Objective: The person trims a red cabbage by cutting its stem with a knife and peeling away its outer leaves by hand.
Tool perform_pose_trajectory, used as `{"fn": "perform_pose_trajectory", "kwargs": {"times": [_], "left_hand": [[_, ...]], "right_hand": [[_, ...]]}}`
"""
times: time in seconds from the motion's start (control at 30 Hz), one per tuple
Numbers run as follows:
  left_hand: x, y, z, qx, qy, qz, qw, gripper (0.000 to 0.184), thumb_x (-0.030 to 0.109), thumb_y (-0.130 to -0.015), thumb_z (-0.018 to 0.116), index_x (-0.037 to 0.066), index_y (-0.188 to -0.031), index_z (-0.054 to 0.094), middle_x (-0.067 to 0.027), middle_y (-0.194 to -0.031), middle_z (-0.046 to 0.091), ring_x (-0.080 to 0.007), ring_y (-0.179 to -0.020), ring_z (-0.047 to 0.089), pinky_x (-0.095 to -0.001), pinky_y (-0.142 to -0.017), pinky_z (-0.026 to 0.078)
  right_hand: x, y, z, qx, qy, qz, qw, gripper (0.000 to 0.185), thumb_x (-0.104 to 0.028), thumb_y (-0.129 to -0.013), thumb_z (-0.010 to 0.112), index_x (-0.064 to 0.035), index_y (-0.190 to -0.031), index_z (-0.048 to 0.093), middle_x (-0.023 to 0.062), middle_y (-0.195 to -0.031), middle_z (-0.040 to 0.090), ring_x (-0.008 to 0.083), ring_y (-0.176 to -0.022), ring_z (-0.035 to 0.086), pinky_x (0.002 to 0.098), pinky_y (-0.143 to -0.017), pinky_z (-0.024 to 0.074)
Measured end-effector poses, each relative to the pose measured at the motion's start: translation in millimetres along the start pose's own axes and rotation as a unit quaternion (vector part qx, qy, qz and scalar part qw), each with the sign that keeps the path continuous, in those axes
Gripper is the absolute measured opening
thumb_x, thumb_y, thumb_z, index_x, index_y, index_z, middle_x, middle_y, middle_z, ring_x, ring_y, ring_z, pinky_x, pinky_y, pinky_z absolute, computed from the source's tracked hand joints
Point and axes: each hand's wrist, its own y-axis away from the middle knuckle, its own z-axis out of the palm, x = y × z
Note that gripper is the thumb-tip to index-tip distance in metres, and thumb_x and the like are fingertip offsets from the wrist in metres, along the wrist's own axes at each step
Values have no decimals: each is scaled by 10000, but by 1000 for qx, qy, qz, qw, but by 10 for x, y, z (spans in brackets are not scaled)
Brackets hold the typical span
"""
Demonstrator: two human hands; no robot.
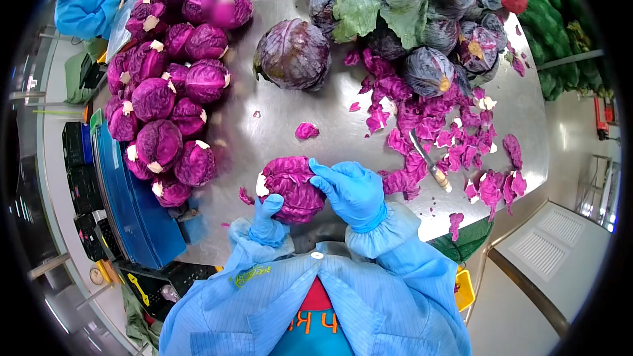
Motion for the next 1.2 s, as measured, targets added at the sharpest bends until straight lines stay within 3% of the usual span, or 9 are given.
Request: {"fn": "perform_pose_trajectory", "kwargs": {"times": [0.1,0.27,0.4,0.6,0.77,0.9,1.0,1.1,1.2], "left_hand": [[12,6,17,-17,-2,-3,1000,694,108,-737,758,6,-1352,453,-148,-1238,593,-279,-1113,617,-433,-962,531],[25,22,22,17,66,-69,995,705,115,-729,783,19,-1345,455,-135,-1226,594,-262,-1101,619,-431,-954,536],[15,34,28,14,4,-54,998,701,88,-716,791,30,-1331,460,-117,-1216,594,-242,-1093,615,-413,-948,537],[-10,44,5,2,-28,-41,999,686,43,-702,780,38,-1314,469,-95,-1193,598,-212,-1069,611,-381,-943,527],[-28,30,32,11,-15,-38,999,661,47,-688,802,32,-1275,496,-92,-1183,603,-200,-1065,609,-365,-939,520],[-46,59,54,22,-32,-20,999,657,49,-681,818,27,-1260,509,-92,-1175,609,-196,-1055,613,-356,-938,517],[-89,22,13,16,-32,-16,999,660,44,-678,819,25,-1260,507,-93,-1173,612,-198,-1056,614,-360,-943,515],[-58,16,24,28,-35,-28,999,665,47,-677,822,24,-1261,507,-96,-1175,613,-202,-1061,614,-365,-944,515],[-51,32,3,20,-35,-19,999,666,70,-693,816,25,-1277,498,-102,-1186,610,-210,-1069,613,-369,-940,519]], "right_hand": [[231,35,234,67,-237,14,969,254,-190,-788,767,-136,-1035,749,28,-755,655,193,-664,609,291,-627,507],[100,20,110,2,-279,82,957,330,-151,-758,802,-125,-1081,739,33,-854,649,147,-716,590,283,-641,488],[27,-91,-44,-88,-281,139,945,390,-136,-748,821,-131,-1128,732,43,-922,632,113,-736,556,270,-649,470],[197,-50,-6,-111,-380,146,907,402,-184,-807,771,-157,-1201,700,15,-784,609,104,-727,542,255,-656,461],[161,-16,10,-43,-120,8,992,326,-285,-844,716,-189,-1155,721,8,-722,597,156,-620,563,275,-563,467],[247,15,77,18,36,-91,995,282,-354,-845,694,-223,-1091,737,-1,-697,569,191,-572,572,309,-503,465],[278,22,137,47,45,-103,993,296,-376,-843,685,-227,-1095,731,-9,-673,545,190,-570,571,315,-504,467],[314,34,126,-36,-12,-38,999,324,-322,-820,732,-207,-1123,720,-5,-735,595,170,-628,587,298,-566,491],[278,-13,53,-93,-324,67,939,431,-227,-756,807,-149,-1164,692,13,-910,663,137,-766,596,275,-695,501]]}}
